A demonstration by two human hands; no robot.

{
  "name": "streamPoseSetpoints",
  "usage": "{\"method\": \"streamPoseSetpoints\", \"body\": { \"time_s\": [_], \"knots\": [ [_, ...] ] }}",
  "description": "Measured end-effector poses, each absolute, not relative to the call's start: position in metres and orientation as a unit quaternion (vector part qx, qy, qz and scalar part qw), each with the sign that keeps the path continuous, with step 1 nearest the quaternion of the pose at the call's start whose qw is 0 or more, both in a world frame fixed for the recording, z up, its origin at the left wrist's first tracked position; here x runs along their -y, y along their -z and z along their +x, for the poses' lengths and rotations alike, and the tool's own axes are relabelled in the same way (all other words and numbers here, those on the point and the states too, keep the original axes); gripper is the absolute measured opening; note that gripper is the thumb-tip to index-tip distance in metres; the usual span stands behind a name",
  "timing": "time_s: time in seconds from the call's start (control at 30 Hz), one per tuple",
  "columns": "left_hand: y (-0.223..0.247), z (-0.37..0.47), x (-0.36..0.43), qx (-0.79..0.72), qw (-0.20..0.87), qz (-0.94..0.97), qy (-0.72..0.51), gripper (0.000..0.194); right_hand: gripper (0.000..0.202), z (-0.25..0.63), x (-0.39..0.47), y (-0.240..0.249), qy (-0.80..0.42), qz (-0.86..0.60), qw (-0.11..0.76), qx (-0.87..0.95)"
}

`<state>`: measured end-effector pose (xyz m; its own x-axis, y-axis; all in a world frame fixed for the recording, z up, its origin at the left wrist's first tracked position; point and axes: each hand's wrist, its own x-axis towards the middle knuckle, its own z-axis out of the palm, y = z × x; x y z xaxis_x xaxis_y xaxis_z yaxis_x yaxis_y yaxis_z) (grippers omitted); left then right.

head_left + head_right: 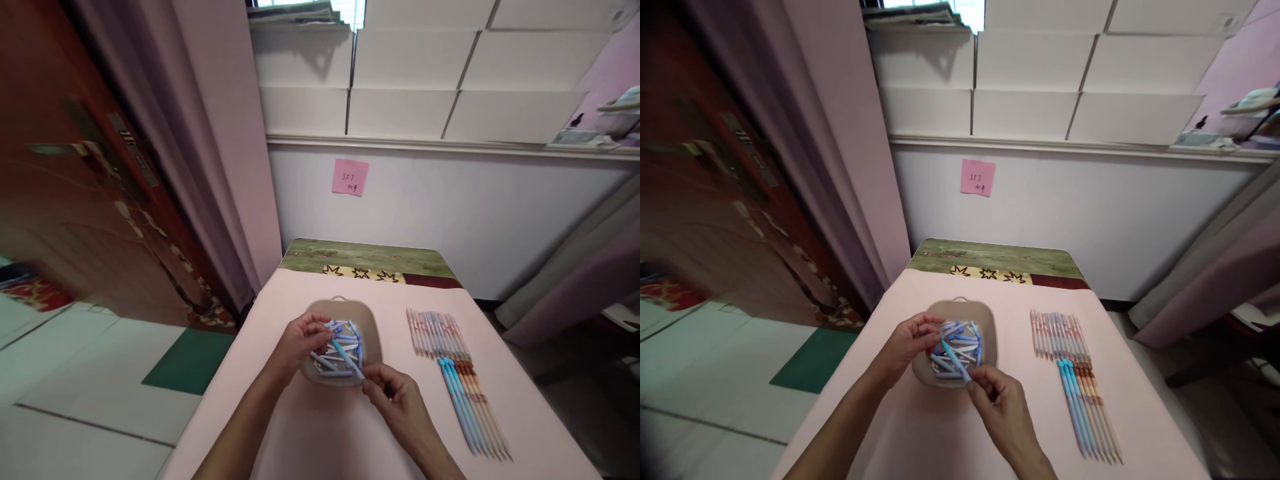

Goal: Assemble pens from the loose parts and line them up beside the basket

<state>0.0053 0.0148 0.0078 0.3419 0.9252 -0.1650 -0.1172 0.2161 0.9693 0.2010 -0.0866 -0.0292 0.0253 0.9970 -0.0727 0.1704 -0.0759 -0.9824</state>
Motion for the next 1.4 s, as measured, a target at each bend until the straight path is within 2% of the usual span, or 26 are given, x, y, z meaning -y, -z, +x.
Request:
{"method": "streamPoseSetpoints", "body": {
  "time_s": [0.27,0.77,0.9,1.03,1.17,1.27,1.4],
  "knots": [
    [-0.009,0.012,-0.011,-0.435,0.644,0.469,-0.420,0.034,0.034,0.196,0.088,0.027,-0.471,-0.575,0.441,0.503],
    [0.008,0.035,0.015,-0.453,0.607,0.491,-0.431,0.022,0.008,0.201,0.106,0.028,-0.294,-0.650,0.414,0.565],
    [0.008,0.045,0.021,-0.445,0.609,0.505,-0.419,0.029,0.008,0.207,0.117,0.035,-0.252,-0.660,0.418,0.572],
    [0.011,0.054,0.026,-0.457,0.584,0.516,-0.429,0.051,0.008,0.222,0.129,0.048,-0.194,-0.678,0.420,0.572],
    [0.027,0.044,0.043,-0.488,0.501,0.551,-0.455,0.047,0.019,0.255,0.141,0.066,-0.125,-0.724,0.415,0.536],
    [0.050,0.027,0.061,-0.503,0.469,0.601,-0.408,0.037,0.026,0.286,0.149,0.081,-0.085,-0.781,0.377,0.491],
    [0.083,0.009,0.079,-0.514,0.464,0.637,-0.340,0.032,0.027,0.317,0.154,0.096,-0.080,-0.848,0.261,0.454]
  ]
}}
